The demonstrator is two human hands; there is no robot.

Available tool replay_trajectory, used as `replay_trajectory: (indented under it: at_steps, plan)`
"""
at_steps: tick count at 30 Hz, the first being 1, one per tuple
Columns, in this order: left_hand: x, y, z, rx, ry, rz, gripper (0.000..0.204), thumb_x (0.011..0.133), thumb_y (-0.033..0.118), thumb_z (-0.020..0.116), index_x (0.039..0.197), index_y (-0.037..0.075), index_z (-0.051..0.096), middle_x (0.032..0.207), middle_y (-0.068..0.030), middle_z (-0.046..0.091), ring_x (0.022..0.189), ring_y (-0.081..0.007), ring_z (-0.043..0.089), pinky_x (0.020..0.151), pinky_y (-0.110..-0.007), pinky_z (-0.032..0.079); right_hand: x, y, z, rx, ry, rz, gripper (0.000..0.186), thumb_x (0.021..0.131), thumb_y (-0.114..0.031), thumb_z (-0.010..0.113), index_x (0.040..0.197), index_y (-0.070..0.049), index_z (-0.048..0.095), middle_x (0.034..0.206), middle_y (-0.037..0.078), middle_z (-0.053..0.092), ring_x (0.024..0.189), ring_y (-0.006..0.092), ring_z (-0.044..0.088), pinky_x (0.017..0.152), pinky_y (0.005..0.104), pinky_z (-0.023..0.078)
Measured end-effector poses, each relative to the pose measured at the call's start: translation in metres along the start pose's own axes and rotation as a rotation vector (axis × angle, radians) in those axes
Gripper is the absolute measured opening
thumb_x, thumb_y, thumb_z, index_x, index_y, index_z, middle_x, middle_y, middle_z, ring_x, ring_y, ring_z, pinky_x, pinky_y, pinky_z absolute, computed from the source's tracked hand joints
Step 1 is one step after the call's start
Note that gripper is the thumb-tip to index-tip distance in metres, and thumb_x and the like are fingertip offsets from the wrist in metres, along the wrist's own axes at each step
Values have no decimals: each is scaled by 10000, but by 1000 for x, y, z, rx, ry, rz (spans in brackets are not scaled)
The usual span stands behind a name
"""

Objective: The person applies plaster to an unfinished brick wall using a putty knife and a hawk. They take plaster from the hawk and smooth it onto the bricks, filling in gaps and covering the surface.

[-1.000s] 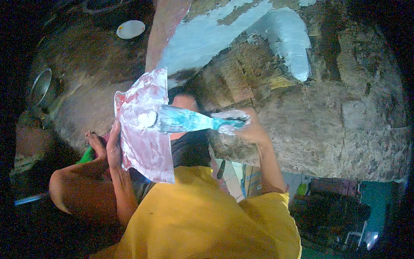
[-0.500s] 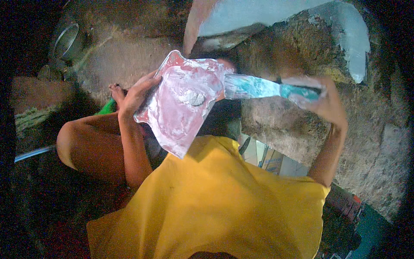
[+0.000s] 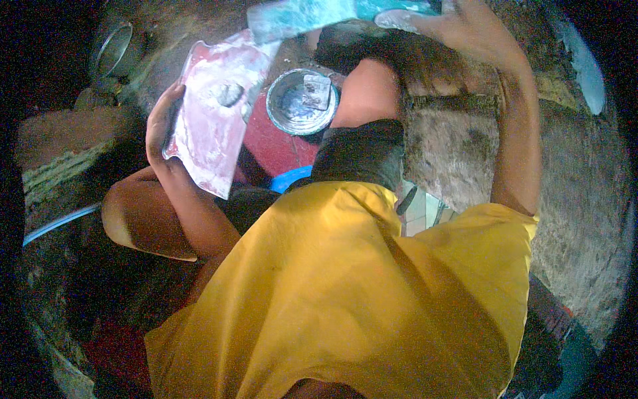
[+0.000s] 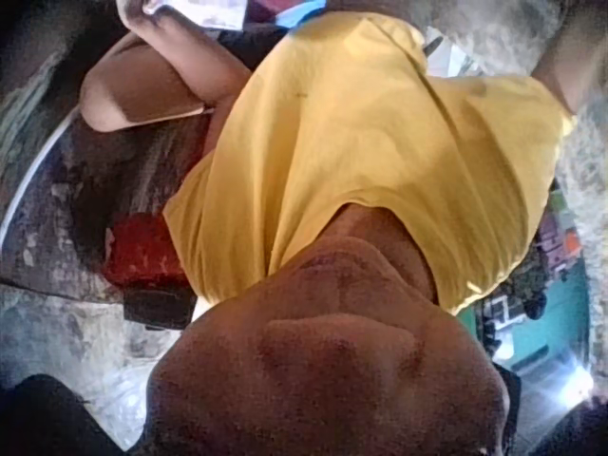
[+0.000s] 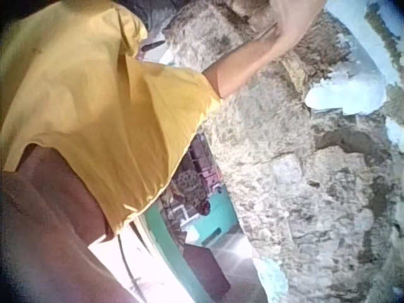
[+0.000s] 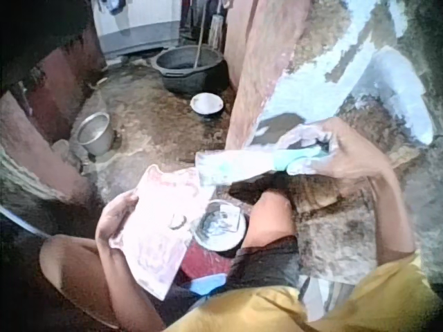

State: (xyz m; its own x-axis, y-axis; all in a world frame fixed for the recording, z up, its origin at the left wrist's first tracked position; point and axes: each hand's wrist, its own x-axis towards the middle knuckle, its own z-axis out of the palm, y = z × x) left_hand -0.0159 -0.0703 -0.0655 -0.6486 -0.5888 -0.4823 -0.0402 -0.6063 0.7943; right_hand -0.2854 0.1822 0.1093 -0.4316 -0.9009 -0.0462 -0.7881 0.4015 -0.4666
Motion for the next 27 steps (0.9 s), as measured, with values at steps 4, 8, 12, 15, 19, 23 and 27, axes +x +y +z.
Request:
replay_trajectory:
  at_steps: [4,8,12,15,19,23,27]
  plan:
    - [-4,-2,14,172,-92,-52,491,749,168,599,1177,-45,481,1025,-107,578,877,-170,565,815,-257,423,-2,29,-3,82,-245,18,500,671,-151,745,1092,-39,500,1003,53,572,932,147,529,846,298,411]
    - [9,-17,8,298,-292,-90,406,797,187,569,1134,-36,527,1035,-95,571,907,-145,542,833,-239,395,0,13,-5,40,-488,215,554,607,-171,790,1051,-24,491,981,85,568,916,156,546,850,324,422]
    - [17,-29,7,347,-414,-47,405,800,195,587,1133,-29,529,1019,-85,580,898,-132,542,817,-237,397,-1,4,-1,62,-493,339,572,580,-177,804,1034,-16,496,951,88,569,849,145,565,787,302,454]
    - [24,-39,7,277,-447,-60,384,787,183,605,1107,-21,547,990,-83,588,884,-139,551,800,-243,408,0,13,2,-10,-519,225,576,570,-174,804,1036,-18,504,950,83,575,799,132,575,726,269,470]
    - [34,-53,11,76,-402,-153,344,781,180,618,1062,-12,570,953,-69,597,849,-135,565,782,-247,427,3,12,12,57,-532,223,481,558,-150,788,972,-25,579,903,71,604,775,127,579,709,258,465]
    - [36,-56,15,125,-365,-237,313,787,169,617,1043,-8,582,944,-56,604,851,-120,566,782,-237,432,-3,12,25,225,-477,-73,263,624,-112,722,873,-43,668,755,33,647,681,84,568,654,238,462]
    - [41,-61,15,154,-370,-201,301,802,167,601,1048,-6,584,944,-47,607,837,-109,565,765,-226,435,-1,21,37,274,-603,-53,285,616,-121,721,881,-31,661,779,42,650,703,75,565,655,242,462]
